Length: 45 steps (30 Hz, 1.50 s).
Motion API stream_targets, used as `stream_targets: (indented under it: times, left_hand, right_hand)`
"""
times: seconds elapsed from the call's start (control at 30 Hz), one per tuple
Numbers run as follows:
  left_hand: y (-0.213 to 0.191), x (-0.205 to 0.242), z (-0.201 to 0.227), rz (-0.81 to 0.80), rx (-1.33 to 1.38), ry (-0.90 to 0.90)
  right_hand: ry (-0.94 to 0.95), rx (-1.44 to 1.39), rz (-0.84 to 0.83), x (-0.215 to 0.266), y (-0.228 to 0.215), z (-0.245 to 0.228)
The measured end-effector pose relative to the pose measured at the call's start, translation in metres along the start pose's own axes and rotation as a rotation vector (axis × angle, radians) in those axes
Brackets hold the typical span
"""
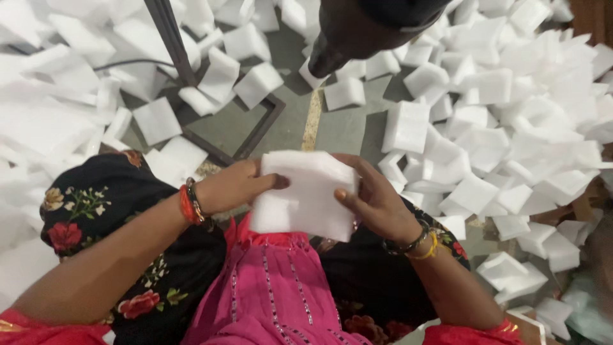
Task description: The person sits on the floor and repeatedly picks up two white foam pieces, presses them together, and applies hot glue from a glue gun to bond them. The person then places the joined foam pieces onto the floor among other similar pieces.
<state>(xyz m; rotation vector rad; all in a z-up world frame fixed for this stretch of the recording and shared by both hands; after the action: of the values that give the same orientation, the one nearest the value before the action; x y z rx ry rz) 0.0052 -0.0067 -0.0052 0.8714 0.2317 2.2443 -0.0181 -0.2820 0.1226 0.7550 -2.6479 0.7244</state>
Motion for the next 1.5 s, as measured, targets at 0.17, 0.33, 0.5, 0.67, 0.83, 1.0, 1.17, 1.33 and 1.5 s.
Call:
stream_targets:
  times: [0.17, 0.33, 0.5, 0.67, 0.83, 1.0, 1.17, 1.33, 1.5]
  left_hand:
    - [0.030, 0.034, 0.049, -0.193, 0.030, 0.313]
    - [0.041, 0.045, 0.066, -0.196, -0.076, 0.550]
    - [0.041, 0.048, 0.064, -0.166, -0.145, 0.640]
    - [0.043, 0.045, 0.069, -0.123, 0.057, 0.558]
    - [0.035, 0.044, 0.070, -0.130, 0.304, 0.421]
    - [0.034, 0.044, 0.067, -0.094, 0.402, 0.412]
    - [0.030, 0.048, 0.063, 0.009, 0.003, 0.390]
    - [0.017, 0.072, 0.076, 0.413, -0.980, 0.382]
    - [-0.014, 0.109, 0.104, 0.582, -1.361, 0.154]
  right_hand:
    - [-0.006, -0.319, 0.072, -0.008, 0.006, 0.021]
    - [0.009, -0.384, 0.157, -0.012, 0.010, 0.021]
    - [0.016, -0.435, 0.199, -0.017, 0.010, 0.018]
    - [-0.011, -0.463, 0.199, -0.020, 0.016, 0.019]
    - [0.106, -0.547, 0.093, -0.024, 0.021, 0.023]
    - [0.163, -0.553, 0.058, -0.027, 0.025, 0.024]
    - [0.065, -0.263, 0.000, -0.028, 0.019, 0.018]
    - [0.092, 0.198, -0.146, -0.039, 0.012, 0.054]
    - [0.232, 0.818, -0.326, -0.050, 0.009, 0.183]
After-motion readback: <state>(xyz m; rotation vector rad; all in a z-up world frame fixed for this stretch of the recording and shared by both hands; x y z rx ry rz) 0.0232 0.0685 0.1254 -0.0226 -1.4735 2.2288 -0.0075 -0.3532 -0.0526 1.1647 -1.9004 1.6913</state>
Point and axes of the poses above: each hand's wrist, its own x-axis away from the middle knuckle, its own y-axis out of the palm, z = x × y, the point moved 1 cm from there along -x, towards the middle knuckle, and after that the axes turned 13 degrees about x, right-handed, at the moved point
